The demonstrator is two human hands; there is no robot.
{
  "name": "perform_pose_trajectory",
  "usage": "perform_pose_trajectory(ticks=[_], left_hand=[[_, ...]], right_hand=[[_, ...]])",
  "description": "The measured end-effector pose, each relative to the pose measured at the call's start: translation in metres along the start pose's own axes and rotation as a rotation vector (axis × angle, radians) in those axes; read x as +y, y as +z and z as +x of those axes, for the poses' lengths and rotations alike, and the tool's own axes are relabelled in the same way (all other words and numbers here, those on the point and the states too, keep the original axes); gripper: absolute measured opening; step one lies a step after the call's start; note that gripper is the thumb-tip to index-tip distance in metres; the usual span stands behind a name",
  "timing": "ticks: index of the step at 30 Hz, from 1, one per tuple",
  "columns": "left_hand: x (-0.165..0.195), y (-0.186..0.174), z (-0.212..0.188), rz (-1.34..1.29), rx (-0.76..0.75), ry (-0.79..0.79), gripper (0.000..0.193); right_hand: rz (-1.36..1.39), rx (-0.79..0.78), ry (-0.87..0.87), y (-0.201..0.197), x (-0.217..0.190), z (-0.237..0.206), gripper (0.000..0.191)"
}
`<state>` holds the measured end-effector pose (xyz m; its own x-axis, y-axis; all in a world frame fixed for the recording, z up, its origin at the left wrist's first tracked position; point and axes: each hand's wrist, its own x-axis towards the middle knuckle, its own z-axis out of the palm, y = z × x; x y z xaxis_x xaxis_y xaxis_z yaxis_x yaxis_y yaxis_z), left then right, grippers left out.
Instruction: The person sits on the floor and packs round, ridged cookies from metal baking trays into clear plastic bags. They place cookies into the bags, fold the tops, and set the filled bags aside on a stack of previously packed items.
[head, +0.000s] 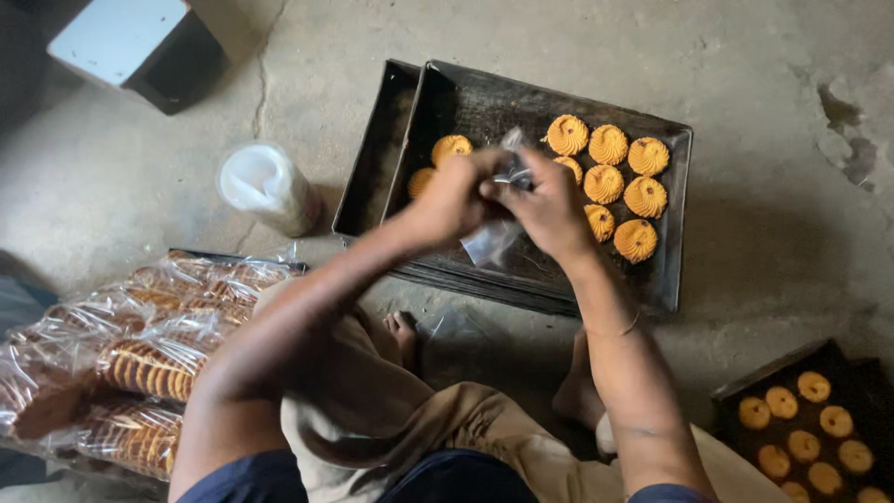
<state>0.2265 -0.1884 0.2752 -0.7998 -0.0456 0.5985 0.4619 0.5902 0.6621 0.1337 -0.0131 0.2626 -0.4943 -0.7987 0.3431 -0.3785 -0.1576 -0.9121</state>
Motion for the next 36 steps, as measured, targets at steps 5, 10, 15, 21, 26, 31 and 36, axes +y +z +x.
perform_pose_trajectory(ticks=[5,10,15,21,26,31,36], left_hand=[[0.007,-0.004,-0.003,-0.249,0.259,-0.185,0.019],[0.035,-0.002,-0.004,-0.256,0.023,-0.118,0.032],[0.02,-0.014,0.01,-0.04,0.305,-0.127,0.031],[0.025,0.018,-0.011,0.097,0.228,0.079,0.045],[0.069,0.03,-0.023,0.1,0.027,0.196,0.038],[0.083,0.03,-0.02,-0.545,0.056,-0.677,0.017],[0.07,0.029,-0.022,0.16,-0.054,0.014,0.041]], right_hand=[[-0.511,0.375,-0.07,-0.009,0.015,-0.009,0.021],[-0.713,0.428,0.006,-0.023,0.005,0.003,0.018],[-1.101,0.484,-0.784,0.008,-0.031,-0.001,0.016],[-1.284,0.189,-0.442,0.033,-0.013,0.016,0.031],[-1.362,0.181,-0.235,0.03,0.025,-0.008,0.053],[-1.436,0.327,-0.332,0.006,0.033,0.006,0.072],[-0.845,0.162,-0.318,-0.012,-0.004,0.012,0.104]])
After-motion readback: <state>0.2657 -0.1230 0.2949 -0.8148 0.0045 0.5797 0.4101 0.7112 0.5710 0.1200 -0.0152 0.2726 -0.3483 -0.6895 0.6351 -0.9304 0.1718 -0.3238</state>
